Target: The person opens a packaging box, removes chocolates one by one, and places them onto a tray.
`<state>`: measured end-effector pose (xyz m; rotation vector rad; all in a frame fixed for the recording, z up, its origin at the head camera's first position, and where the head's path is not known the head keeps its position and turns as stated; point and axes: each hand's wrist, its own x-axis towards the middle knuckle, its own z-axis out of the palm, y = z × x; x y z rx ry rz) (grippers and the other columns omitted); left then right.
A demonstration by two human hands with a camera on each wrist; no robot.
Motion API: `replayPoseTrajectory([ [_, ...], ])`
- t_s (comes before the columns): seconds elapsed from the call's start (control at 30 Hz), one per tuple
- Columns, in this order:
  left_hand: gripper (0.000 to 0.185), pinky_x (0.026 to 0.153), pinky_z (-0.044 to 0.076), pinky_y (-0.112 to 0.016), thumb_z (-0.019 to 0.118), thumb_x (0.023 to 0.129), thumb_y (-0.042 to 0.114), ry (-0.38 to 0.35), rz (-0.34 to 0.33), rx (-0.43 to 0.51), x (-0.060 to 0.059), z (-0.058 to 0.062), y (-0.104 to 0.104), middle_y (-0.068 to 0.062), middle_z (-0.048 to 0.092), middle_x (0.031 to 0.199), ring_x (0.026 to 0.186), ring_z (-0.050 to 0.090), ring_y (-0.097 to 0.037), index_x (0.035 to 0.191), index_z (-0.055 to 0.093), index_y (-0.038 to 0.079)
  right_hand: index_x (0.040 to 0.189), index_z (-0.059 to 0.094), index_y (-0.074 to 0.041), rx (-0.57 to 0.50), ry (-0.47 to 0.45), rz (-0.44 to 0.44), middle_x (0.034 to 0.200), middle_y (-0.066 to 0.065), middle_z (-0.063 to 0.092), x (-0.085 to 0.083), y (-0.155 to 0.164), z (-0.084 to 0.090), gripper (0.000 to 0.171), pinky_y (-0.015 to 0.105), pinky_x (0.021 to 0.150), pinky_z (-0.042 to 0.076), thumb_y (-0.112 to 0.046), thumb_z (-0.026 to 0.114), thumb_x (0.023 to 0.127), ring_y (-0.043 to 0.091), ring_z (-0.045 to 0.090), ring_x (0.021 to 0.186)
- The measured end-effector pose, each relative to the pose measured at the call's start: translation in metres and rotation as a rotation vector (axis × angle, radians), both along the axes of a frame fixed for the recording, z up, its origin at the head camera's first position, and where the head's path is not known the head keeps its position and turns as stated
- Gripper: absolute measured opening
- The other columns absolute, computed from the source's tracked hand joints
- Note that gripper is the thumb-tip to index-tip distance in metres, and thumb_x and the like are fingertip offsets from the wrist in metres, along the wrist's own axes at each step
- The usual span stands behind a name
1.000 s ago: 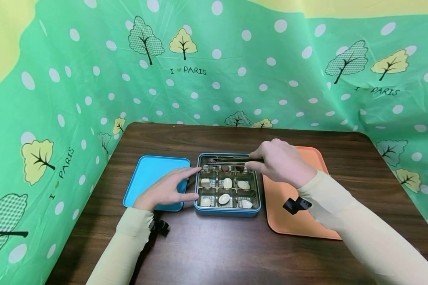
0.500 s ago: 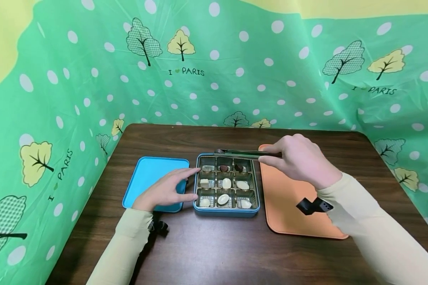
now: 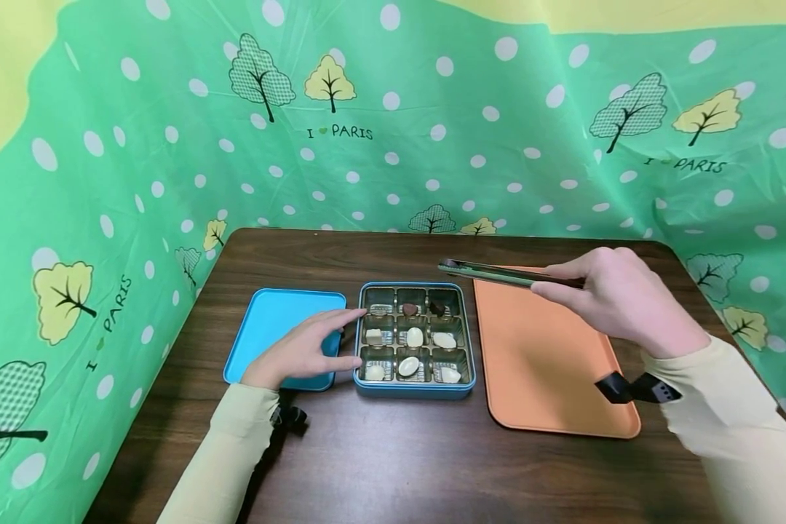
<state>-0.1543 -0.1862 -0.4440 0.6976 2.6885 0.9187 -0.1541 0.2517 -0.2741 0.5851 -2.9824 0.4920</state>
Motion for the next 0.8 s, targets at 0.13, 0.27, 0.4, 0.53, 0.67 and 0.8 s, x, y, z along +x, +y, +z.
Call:
replayPoseTrajectory([
  [0.13, 0.085, 0.121, 0.033, -0.062, 0.079, 0.090, 0.054, -0.001, 0.001, -0.004, 0.000, 0.001, 0.000, -0.006, 0.042, 0.165, 0.154, 0.036, -0.034, 0.163, 0.041, 0.030, 0.117, 0.083, -0.016, 0.001, 0.060, -0.003, 0.043, -0.015, 0.044, 0.001, 0.019, -0.007, 0.031, 0.030, 0.042, 0.027, -0.038, 0.078, 0.096, 0.003, 0.024, 0.042],
  [0.27, 0.085, 0.121, 0.033, -0.063, 0.079, 0.090, 0.053, -0.003, 0.004, -0.011, 0.000, 0.001, 0.001, -0.006, 0.042, 0.165, 0.154, 0.036, -0.034, 0.163, 0.041, 0.030, 0.117, 0.083, -0.010, -0.002, 0.050, -0.042, 0.040, -0.012, 0.044, 0.002, 0.036, -0.014, 0.033, 0.030, 0.042, 0.028, -0.035, 0.079, 0.096, 0.004, 0.026, 0.040],
  [0.4, 0.085, 0.121, 0.033, -0.063, 0.080, 0.090, 0.053, -0.009, 0.007, -0.014, 0.001, 0.002, 0.001, -0.006, 0.042, 0.165, 0.154, 0.037, -0.035, 0.163, 0.041, 0.030, 0.118, 0.082, -0.009, -0.001, 0.005, -0.089, 0.042, -0.009, 0.046, 0.001, 0.049, -0.022, 0.036, 0.031, 0.042, 0.029, -0.037, 0.079, 0.096, 0.008, 0.030, 0.039],
  [0.53, 0.085, 0.121, 0.033, -0.063, 0.080, 0.091, 0.052, -0.011, 0.006, -0.013, 0.001, 0.002, 0.001, -0.006, 0.042, 0.166, 0.154, 0.036, -0.035, 0.163, 0.041, 0.030, 0.117, 0.082, -0.010, 0.007, -0.015, -0.106, 0.048, -0.012, 0.054, -0.002, 0.060, -0.031, 0.035, 0.031, 0.044, 0.031, -0.038, 0.078, 0.097, 0.010, 0.039, 0.043],
  [0.67, 0.085, 0.121, 0.032, -0.063, 0.079, 0.091, 0.052, -0.011, 0.003, -0.016, 0.001, 0.002, 0.001, -0.006, 0.042, 0.166, 0.154, 0.036, -0.034, 0.164, 0.041, 0.029, 0.117, 0.083, -0.013, 0.011, -0.052, -0.117, 0.071, 0.002, 0.075, -0.007, 0.069, -0.041, 0.035, 0.031, 0.046, 0.036, -0.041, 0.077, 0.097, 0.012, 0.057, 0.059],
  [0.8, 0.085, 0.121, 0.032, -0.063, 0.079, 0.091, 0.052, -0.014, 0.006, -0.014, 0.001, 0.002, 0.001, -0.006, 0.042, 0.166, 0.154, 0.036, -0.035, 0.163, 0.041, 0.030, 0.121, 0.081, -0.014, 0.020, -0.131, -0.162, 0.090, 0.013, 0.079, -0.014, 0.073, -0.051, 0.042, 0.036, 0.047, 0.038, -0.047, 0.076, 0.096, 0.020, 0.064, 0.077],
])
